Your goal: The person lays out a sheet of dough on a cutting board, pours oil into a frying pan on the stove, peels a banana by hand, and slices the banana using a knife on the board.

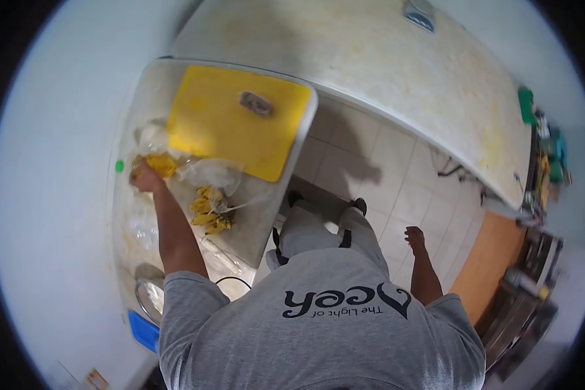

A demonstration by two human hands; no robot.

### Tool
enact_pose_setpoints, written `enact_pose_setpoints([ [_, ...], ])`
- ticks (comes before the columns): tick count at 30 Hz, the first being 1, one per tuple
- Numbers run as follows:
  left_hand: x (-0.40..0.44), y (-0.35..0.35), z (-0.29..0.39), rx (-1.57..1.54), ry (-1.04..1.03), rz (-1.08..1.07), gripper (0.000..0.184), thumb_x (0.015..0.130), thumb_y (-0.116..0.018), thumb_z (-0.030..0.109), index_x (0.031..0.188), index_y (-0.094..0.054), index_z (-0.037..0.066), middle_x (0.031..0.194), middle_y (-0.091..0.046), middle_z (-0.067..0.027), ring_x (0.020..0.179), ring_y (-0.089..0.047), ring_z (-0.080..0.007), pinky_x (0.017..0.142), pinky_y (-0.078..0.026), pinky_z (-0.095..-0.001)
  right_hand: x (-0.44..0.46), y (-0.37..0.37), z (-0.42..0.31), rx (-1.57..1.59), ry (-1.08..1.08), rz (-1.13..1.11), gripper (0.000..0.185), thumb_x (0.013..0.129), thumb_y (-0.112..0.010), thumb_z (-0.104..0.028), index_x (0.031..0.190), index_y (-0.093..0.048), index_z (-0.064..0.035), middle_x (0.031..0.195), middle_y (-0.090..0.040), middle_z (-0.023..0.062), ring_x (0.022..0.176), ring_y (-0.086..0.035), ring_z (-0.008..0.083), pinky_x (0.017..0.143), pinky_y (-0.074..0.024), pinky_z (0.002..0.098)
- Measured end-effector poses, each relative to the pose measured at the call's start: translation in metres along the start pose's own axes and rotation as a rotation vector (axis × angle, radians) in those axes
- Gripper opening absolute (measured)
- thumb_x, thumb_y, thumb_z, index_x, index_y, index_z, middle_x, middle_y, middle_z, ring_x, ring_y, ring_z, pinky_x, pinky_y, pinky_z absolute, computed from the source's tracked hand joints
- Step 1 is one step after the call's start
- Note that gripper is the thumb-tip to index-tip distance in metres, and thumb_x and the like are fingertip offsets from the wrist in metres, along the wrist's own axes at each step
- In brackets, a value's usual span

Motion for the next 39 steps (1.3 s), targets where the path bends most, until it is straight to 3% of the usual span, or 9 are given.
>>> enact_pose_setpoints([
  [7,-0.044,0.056,0.086,-0.019,-0.384,0.155,0.061,0.061,-0.086,0.042,0.098,-0.062,0.0,0.094,-0.067,-0.0146,0.082,-0.065,-0.0295,0.074,-0.054,-0.0388,-0.078,-0.062,0.052,0.313,-0.009,0.082,0.021,0.091,-0.058,-0.025,0.107,-0.061,-0.0126,0.093,-0.067,0.0033,0.073,-0.061,0.0112,0.052,-0.0426,0.0231],
  [9,-0.068,0.068,0.113,-0.083,-0.478,0.129,0.06,0.063,-0.086,0.039,0.1,-0.062,-0.001,0.098,-0.065,-0.0162,0.085,-0.064,-0.0294,0.076,-0.054,-0.0381,-0.088,-0.069,0.043,0.43,0.017,0.118,0.017,0.09,-0.057,-0.01,0.104,-0.063,-0.0029,0.092,-0.066,0.0089,0.081,-0.064,0.0153,0.065,-0.0529,0.0276],
  [13,-0.206,0.092,0.181,-0.332,-0.648,-0.065,0.049,0.068,-0.086,0.024,0.1,-0.06,-0.003,0.096,-0.066,-0.0144,0.083,-0.063,-0.024,0.076,-0.053,-0.0351,-0.076,-0.052,0.063,0.529,0.37,0.195,0.017,0.092,-0.058,-0.018,0.099,-0.064,-0.0033,0.089,-0.065,0.0047,0.079,-0.062,0.0122,0.067,-0.0523,0.0268],
  [17,-0.358,0.098,0.209,-0.558,-0.751,-0.29,0.045,0.07,-0.085,0.02,0.097,-0.059,-0.004,0.093,-0.065,-0.0136,0.08,-0.061,-0.0192,0.075,-0.052,-0.0325,-0.112,0.023,0.062,0.456,0.357,0.272,0.022,0.091,-0.06,-0.021,0.103,-0.063,-0.0027,0.089,-0.066,0.0051,0.077,-0.062,0.0136,0.068,-0.0504,0.0285],
  [24,-0.706,0.174,0.248,-0.855,-0.729,-1.239,0.038,0.074,-0.079,0.011,0.103,-0.06,-0.004,0.094,-0.065,-0.0111,0.083,-0.06,-0.0163,0.076,-0.05,-0.0313,-0.159,0.179,0.109,0.593,0.523,0.333,0.026,0.088,-0.064,-0.021,0.108,-0.062,-0.0049,0.098,-0.065,0.0084,0.086,-0.062,0.0177,0.076,-0.0506,0.031],
  [26,-0.794,0.223,0.257,-0.839,-0.886,-1.386,0.037,0.074,-0.079,0.015,0.102,-0.061,-0.002,0.095,-0.064,-0.0097,0.082,-0.058,-0.0173,0.076,-0.048,-0.0317,-0.164,0.225,0.102,0.61,0.677,0.366,0.032,0.086,-0.067,-0.021,0.114,-0.059,-0.0073,0.116,-0.059,0.0103,0.103,-0.057,0.0207,0.082,-0.0499,0.0324],
  [30,-0.929,0.287,0.241,-0.816,-0.926,-1.938,0.05,0.068,-0.082,0.016,0.109,-0.057,-0.001,0.105,-0.061,-0.0092,0.091,-0.058,-0.0188,0.082,-0.047,-0.0329,-0.198,0.333,0.063,0.196,0.972,0.617,0.079,0.068,-0.08,-0.037,0.134,-0.044,-0.0108,0.137,-0.04,0.0156,0.124,-0.043,0.0314,0.098,-0.0388,0.0448],
  [36,-1.103,0.402,0.24,-0.635,-0.71,-2.611,0.052,0.062,-0.083,0.013,0.106,-0.059,-0.001,0.098,-0.062,-0.008,0.089,-0.061,-0.0185,0.079,-0.049,-0.0317,-0.174,0.453,0.094,0.401,0.92,0.395,0.097,0.055,-0.086,-0.042,0.133,-0.041,-0.0045,0.118,-0.056,0.0168,0.114,-0.052,0.0328,0.098,-0.0395,0.041],
  [39,-1.197,0.432,0.245,-0.733,-1.059,-2.555,0.053,0.064,-0.083,0.027,0.103,-0.059,0.0,0.095,-0.061,-0.0082,0.086,-0.062,-0.0233,0.076,-0.049,-0.0348,-0.144,0.516,0.145,0.497,0.875,0.409,0.09,0.056,-0.088,-0.037,0.127,-0.044,-0.003,0.112,-0.058,0.0137,0.106,-0.057,0.0278,0.091,-0.0457,0.0375],
])
Point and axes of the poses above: each hand's wrist, its own x-axis towards the middle knuckle, its own y-axis out of the back of the hand, z = x × y, the point moved 2 cm from there along x, towards the middle knuckle
